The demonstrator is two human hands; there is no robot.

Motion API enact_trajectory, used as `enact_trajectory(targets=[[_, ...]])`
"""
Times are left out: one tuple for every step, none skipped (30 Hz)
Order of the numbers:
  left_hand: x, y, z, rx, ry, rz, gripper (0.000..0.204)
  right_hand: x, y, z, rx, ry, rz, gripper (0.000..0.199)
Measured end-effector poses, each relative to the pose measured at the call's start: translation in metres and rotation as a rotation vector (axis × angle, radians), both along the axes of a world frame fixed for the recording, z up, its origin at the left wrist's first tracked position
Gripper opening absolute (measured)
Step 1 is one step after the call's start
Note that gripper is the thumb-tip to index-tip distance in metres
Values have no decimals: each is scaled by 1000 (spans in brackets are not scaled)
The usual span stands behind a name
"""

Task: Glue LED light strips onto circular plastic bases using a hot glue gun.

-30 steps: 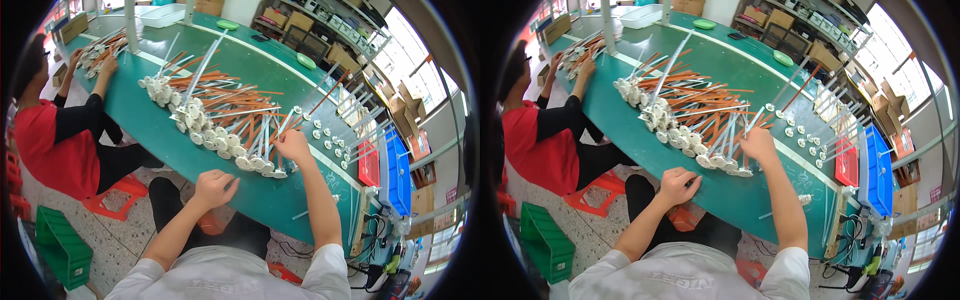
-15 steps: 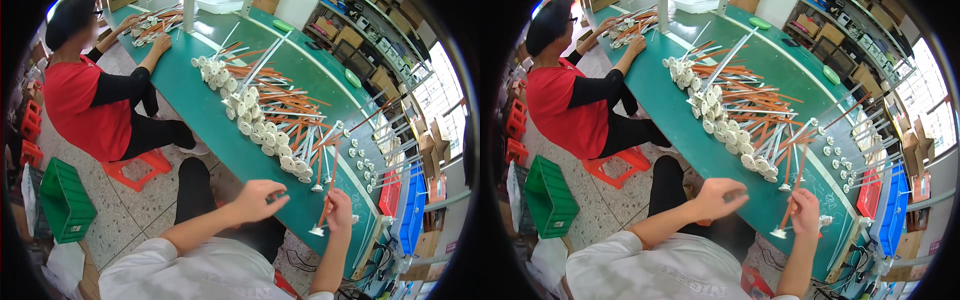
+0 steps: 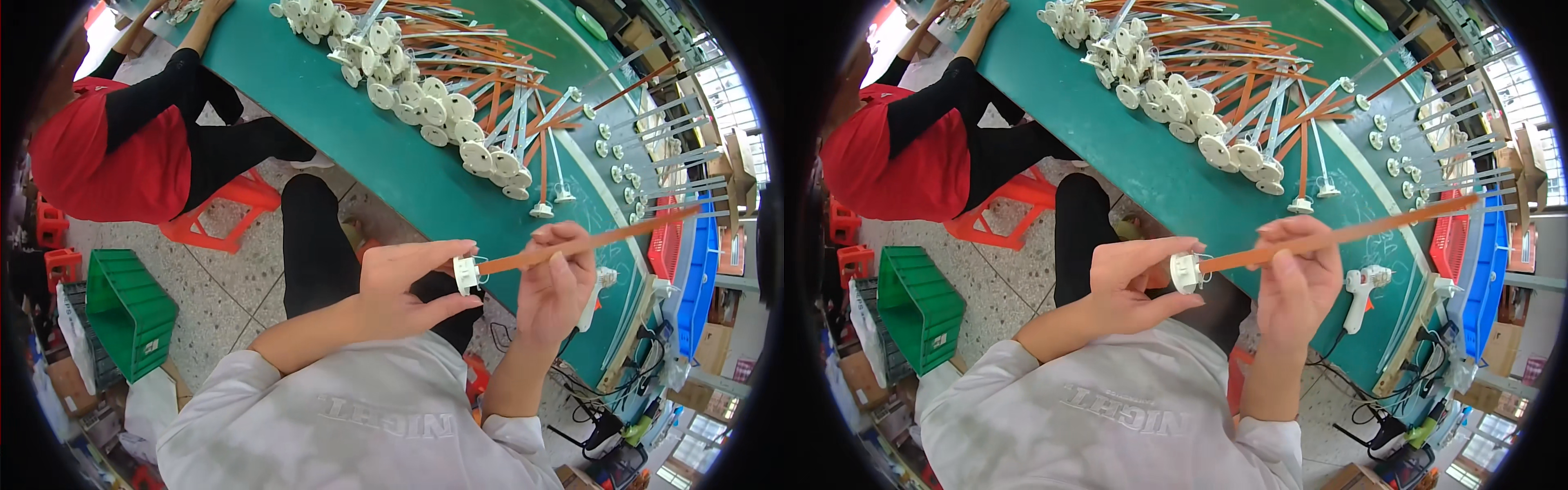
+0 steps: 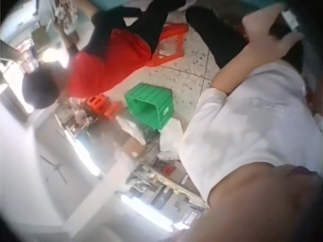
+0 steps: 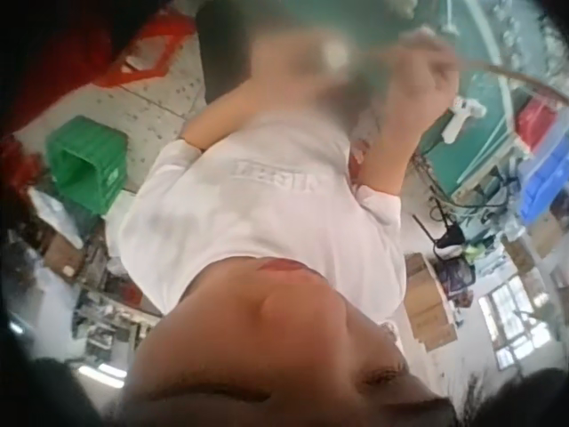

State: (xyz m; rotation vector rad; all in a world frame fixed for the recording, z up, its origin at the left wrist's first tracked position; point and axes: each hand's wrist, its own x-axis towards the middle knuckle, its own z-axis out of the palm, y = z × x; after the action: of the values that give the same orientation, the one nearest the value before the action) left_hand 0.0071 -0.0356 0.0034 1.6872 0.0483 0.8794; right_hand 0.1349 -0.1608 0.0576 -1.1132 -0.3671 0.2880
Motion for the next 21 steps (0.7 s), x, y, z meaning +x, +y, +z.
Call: enact_trajectory(targets=[[0,-2,0,-231,-26,-144,50,-2,-2,0,-47,-30,101,14],[-3,-2,0,-222,-12,-131,50,-2,-2,-2,-45,-80,240,16],[-7,-2,0,-607,77,-340,47,-2,-2,-4,-92,-50,203,16],[-10,-2,0,-984,110,-570,44,0,-2,-7,-27,-167,340,17],[-10,0,-1,-997,178,-535,44,1,-1,-10,41,-282,477,18],[-8,4,-4,-1190,139,-708,43,-1,-2,-10,51,-236,443,16],[-9,4,-4,-1311,136,-771,43,-4,-4,-10,36,-252,449,16],[-9,4,-5,-1338,187,-741,43,-8,-6,-9,-105,-173,318,16],[-9,4,-5,-1308,203,-741,43,-12,-8,-7,-214,-91,209,16],[-9,3,-4,-1250,155,-687,42,-13,-7,-6,-259,-92,181,16],[-10,2,-3,-1185,115,-633,41,-14,-7,-4,-275,-93,165,16],[-10,1,-1,-1105,151,-578,42,-15,-7,-2,-311,-100,143,16],[-10,0,1,-1120,177,-573,42,-15,-6,0,-347,-109,123,17],[-10,0,2,-1090,204,-564,43,-15,-5,2,-374,-95,116,17],[-10,0,2,-1048,207,-560,44,-15,-3,4,-374,-87,112,17],[-9,0,3,-1056,239,-554,44,-15,-1,5,-337,-64,103,17],[-9,0,3,-1066,219,-567,44,-16,0,5,-299,-43,94,16],[-9,1,3,-1076,197,-579,45,-16,1,5,-298,-37,92,16],[-9,1,2,-1076,202,-578,45,-16,0,4,-271,-47,128,17],[-9,1,1,-1076,200,-586,45,-15,-2,2,-224,-45,155,19],[-9,0,1,-1078,196,-594,44,-14,-5,-2,-244,-54,161,19]])
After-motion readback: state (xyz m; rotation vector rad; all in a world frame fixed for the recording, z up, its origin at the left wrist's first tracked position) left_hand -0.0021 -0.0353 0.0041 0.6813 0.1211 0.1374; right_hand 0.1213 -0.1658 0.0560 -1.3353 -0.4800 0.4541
